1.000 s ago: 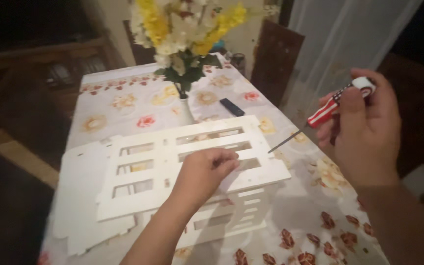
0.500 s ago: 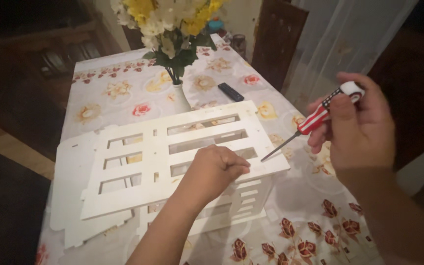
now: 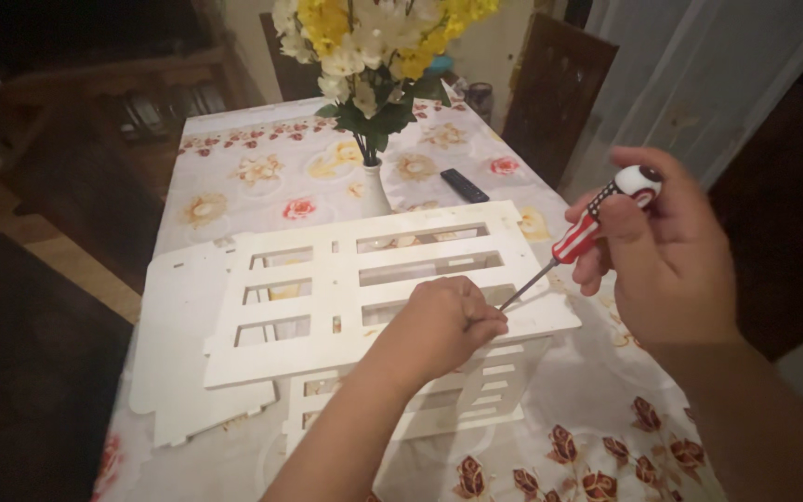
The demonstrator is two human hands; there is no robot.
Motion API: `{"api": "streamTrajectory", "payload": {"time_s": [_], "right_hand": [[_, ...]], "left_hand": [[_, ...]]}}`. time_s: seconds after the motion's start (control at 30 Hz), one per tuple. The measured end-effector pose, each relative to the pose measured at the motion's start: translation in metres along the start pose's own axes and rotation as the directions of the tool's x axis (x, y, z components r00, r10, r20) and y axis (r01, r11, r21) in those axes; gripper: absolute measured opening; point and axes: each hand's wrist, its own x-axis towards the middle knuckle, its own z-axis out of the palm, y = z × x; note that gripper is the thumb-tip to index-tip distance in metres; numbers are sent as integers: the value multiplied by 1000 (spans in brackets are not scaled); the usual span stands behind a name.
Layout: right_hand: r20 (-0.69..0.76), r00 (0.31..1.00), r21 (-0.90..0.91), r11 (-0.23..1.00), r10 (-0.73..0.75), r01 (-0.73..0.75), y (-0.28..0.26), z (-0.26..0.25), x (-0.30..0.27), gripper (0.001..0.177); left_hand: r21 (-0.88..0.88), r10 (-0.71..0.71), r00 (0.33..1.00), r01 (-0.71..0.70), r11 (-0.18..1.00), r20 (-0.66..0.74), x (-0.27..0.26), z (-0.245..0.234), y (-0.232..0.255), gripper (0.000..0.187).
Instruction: The person assembles a white plastic shelving unit on a dining table. They use a screwdriver to tighten screws into pre-drilled holes, align side panels, and secure the structure. The person handles multiple flat panels and screws, progressively building the unit.
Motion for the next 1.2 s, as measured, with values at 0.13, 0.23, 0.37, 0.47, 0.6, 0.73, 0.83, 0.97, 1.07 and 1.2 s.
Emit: {"api": "streamTrajectory", "payload": {"time_s": [0.13,0.23,0.37,0.47,0.6,0.73,0.83,0.97,1.07,1.2], "right_hand": [[24,1000,-82,997,2,0,-7,-1,4,41],[41,999,-82,997,2,1,-9,0,7,42],[69,997,-128,992,29,-20,-8,3,9,42],[78,996,-32,999,31,-29,-5,7,11,43],[97,995,-41,999,30,-26,-1,8,14,44],[103,992,-59,996,74,-68,5,10,15,45],[115,992,-17,999,53,-51,5,15,16,45],[104,993,-53,997,61,-56,2,17,16,46],[64,994,-146,986,84,-74,-2,16,16,47],[76,994,-132,989,83,-73,-3,16,18,47]], "left_hand": [[59,59,997,-55,997,-51,2,5,-2,16],[79,119,991,-114,990,-58,3,8,-8,17],[-53,-157,981,164,985,113,7,7,-15,20],[75,175,984,-174,982,-18,9,6,-17,20],[-15,-16,997,17,1000,74,8,6,-21,21],[28,18,999,-19,999,32,9,8,-22,22],[16,39,999,-39,999,1,8,8,-21,22],[6,4,1000,-4,1000,-22,7,9,-20,21],[35,39,998,-38,999,-43,8,11,-20,20],[28,15,999,-14,1000,-36,8,11,-21,18]]}}
